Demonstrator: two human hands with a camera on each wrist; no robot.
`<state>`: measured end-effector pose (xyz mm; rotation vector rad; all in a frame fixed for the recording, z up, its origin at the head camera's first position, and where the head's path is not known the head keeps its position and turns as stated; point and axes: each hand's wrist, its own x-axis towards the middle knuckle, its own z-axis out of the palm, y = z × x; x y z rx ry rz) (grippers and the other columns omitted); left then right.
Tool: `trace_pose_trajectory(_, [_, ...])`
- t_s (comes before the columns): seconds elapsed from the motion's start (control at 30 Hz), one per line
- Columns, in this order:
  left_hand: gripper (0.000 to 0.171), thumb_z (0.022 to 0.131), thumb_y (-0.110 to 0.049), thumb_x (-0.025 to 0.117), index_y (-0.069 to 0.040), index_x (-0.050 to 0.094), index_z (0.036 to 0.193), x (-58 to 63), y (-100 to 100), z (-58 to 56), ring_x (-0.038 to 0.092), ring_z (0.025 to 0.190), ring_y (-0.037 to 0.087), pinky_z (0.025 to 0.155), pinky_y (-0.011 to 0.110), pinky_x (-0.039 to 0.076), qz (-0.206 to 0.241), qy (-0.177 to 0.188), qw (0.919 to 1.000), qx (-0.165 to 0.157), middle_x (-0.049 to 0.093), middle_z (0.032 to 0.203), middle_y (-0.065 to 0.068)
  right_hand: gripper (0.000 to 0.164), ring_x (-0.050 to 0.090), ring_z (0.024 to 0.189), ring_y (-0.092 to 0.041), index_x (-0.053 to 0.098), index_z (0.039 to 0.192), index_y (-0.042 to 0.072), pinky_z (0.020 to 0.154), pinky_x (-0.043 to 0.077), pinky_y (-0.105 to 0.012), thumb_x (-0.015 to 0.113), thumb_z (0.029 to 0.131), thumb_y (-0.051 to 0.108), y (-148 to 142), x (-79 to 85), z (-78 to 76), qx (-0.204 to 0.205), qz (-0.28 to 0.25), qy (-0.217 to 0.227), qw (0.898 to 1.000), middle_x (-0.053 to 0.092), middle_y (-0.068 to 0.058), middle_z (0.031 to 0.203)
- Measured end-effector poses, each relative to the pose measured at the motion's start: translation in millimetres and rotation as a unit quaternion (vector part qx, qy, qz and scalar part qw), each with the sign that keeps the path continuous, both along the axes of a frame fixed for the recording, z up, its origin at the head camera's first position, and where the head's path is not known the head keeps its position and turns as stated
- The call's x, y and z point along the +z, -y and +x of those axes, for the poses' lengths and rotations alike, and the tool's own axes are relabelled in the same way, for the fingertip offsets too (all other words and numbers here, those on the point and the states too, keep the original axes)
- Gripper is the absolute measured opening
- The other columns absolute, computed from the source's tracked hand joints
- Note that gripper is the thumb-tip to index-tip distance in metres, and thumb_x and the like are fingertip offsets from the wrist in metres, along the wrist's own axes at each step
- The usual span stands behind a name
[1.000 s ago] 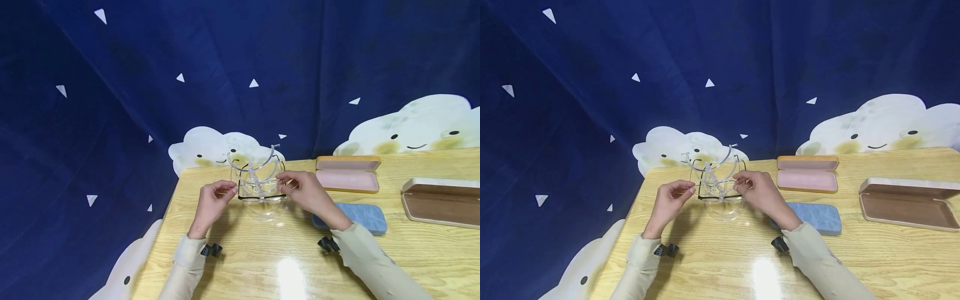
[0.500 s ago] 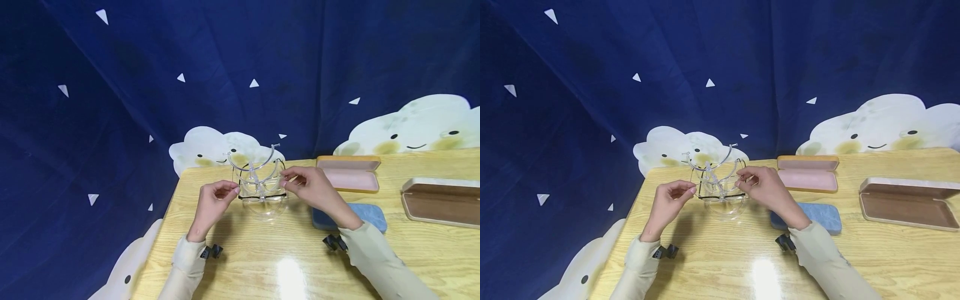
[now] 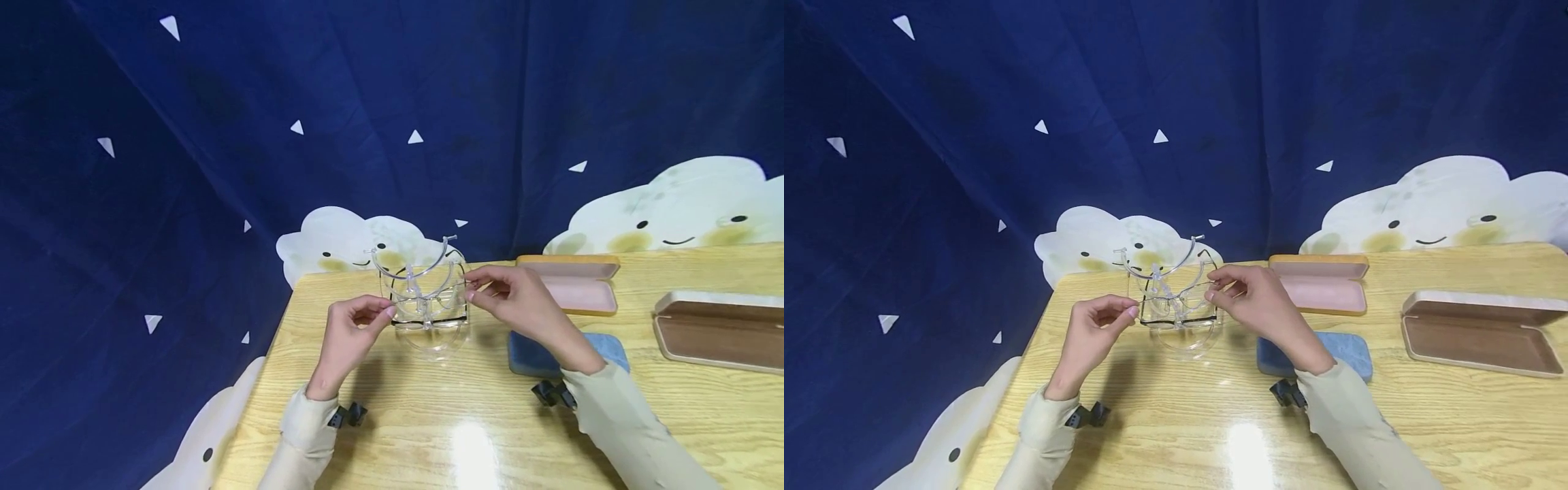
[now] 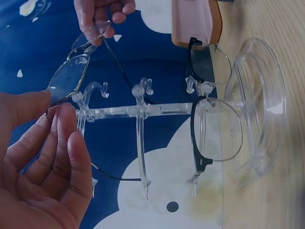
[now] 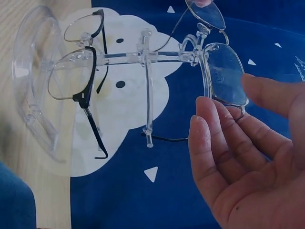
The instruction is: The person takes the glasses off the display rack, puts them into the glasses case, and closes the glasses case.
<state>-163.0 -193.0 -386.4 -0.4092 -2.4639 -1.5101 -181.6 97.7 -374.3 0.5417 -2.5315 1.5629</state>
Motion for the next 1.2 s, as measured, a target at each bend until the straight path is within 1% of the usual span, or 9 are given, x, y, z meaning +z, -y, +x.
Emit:
trace_pose_trajectory(0.1, [0.013, 0.094, -0.014, 0.078, -0.003, 0.081, 0.100, -0.3, -0.3, 1.5, 0.070, 0.072, 0.006, 0.074, 0.023, 0.060, 0.002, -0.003, 1.0000, -0.002, 0.080, 0.088, 0.013, 0.024, 0.070, 0.075, -0.004, 0.078, 0.114, 0.002, 0.067, 0.057, -0.019, 0.078, 0.090, 0.006, -1.1, 0.7, 0.9, 0.004, -0.010, 0.002, 1.000, 0.081, -0.014, 0.101])
trace_pose_trajectory(0.17, [0.012, 0.094, -0.013, 0.078, -0.002, 0.081, 0.099, 0.5, -0.3, 3.4, 0.070, 0.072, 0.006, 0.074, 0.022, 0.060, 0.006, -0.007, 1.0000, -0.002, 0.080, 0.088, 0.013, 0.024, 0.070, 0.076, -0.004, 0.077, 0.115, 0.002, 0.068, 0.057, -0.019, 0.078, 0.091, 0.007, -1.3, 1.6, 2.0, 0.007, -0.012, 0.005, 1.000, 0.081, -0.013, 0.101])
trace_pose_trajectory(0.33, [0.012, 0.094, -0.012, 0.078, -0.001, 0.081, 0.099, 4.2, -2.2, 8.6, 0.069, 0.071, 0.006, 0.073, 0.023, 0.060, 0.015, -0.020, 0.9997, -0.007, 0.080, 0.086, 0.012, 0.023, 0.069, 0.076, -0.003, 0.078, 0.115, 0.004, 0.069, 0.056, -0.018, 0.077, 0.092, 0.010, -3.6, 7.4, 6.9, 0.001, 0.002, 0.000, 1.000, 0.081, -0.011, 0.102])
trace_pose_trajectory(0.47, [0.010, 0.094, -0.011, 0.078, -0.003, 0.081, 0.098, 7.2, -4.1, 11.9, 0.070, 0.072, 0.005, 0.073, 0.023, 0.060, 0.016, -0.034, 0.9992, -0.016, 0.080, 0.086, 0.011, 0.023, 0.069, 0.076, -0.003, 0.078, 0.115, 0.006, 0.070, 0.057, -0.019, 0.077, 0.093, 0.012, -6.8, 10.1, 10.2, -0.004, 0.013, -0.006, 1.000, 0.081, -0.010, 0.103])
trace_pose_trajectory(0.63, [0.010, 0.093, -0.011, 0.078, -0.003, 0.081, 0.098, 12.0, -6.6, 17.0, 0.071, 0.074, 0.006, 0.073, 0.025, 0.061, 0.021, -0.047, 0.9981, -0.034, 0.081, 0.088, 0.010, 0.023, 0.069, 0.077, -0.001, 0.078, 0.115, 0.007, 0.071, 0.057, -0.019, 0.076, 0.095, 0.016, -11.2, 14.1, 15.6, -0.007, 0.012, -0.010, 1.000, 0.081, -0.008, 0.101])
trace_pose_trajectory(0.77, [0.007, 0.093, -0.010, 0.078, -0.005, 0.081, 0.098, 14.5, -9.0, 20.6, 0.071, 0.073, 0.006, 0.073, 0.026, 0.062, 0.023, -0.059, 0.9971, -0.042, 0.081, 0.088, 0.009, 0.020, 0.069, 0.077, -0.001, 0.079, 0.113, 0.007, 0.071, 0.057, -0.019, 0.075, 0.096, 0.016, -13.7, 18.7, 18.1, -0.006, 0.007, -0.011, 1.000, 0.080, -0.007, 0.096])
trace_pose_trajectory(0.93, [0.006, 0.094, -0.007, 0.076, -0.005, 0.081, 0.097, 16.4, -11.5, 25.1, 0.071, 0.072, 0.006, 0.072, 0.026, 0.062, 0.025, -0.080, 0.9950, -0.053, 0.080, 0.087, 0.010, 0.015, 0.069, 0.071, -0.004, 0.079, 0.109, 0.008, 0.066, 0.055, -0.020, 0.074, 0.097, 0.017, -17.3, 24.8, 19.8, 0.004, 0.005, -0.006, 1.000, 0.077, -0.004, 0.085])
trace_pose_trajectory(1.07, [0.006, 0.095, -0.006, 0.075, -0.004, 0.080, 0.096, 17.2, -13.6, 28.0, 0.071, 0.073, 0.006, 0.071, 0.026, 0.062, 0.029, -0.088, 0.9936, -0.065, 0.080, 0.086, 0.014, 0.014, 0.070, 0.070, -0.005, 0.079, 0.107, 0.008, 0.064, 0.055, -0.022, 0.073, 0.099, 0.017, -22.2, 28.9, 22.2, 0.012, -0.002, 0.001, 1.000, 0.077, -0.002, 0.083])
trace_pose_trajectory(1.2, [0.005, 0.094, -0.004, 0.075, -0.006, 0.081, 0.095, 18.8, -16.5, 32.1, 0.071, 0.072, 0.005, 0.069, 0.026, 0.061, 0.027, -0.095, 0.9926, -0.071, 0.080, 0.085, 0.012, 0.010, 0.071, 0.068, -0.006, 0.079, 0.100, 0.009, 0.065, 0.058, -0.023, 0.072, 0.099, 0.016, -27.1, 30.3, 25.8, 0.020, -0.008, -0.005, 1.000, 0.076, 0.001, 0.080])
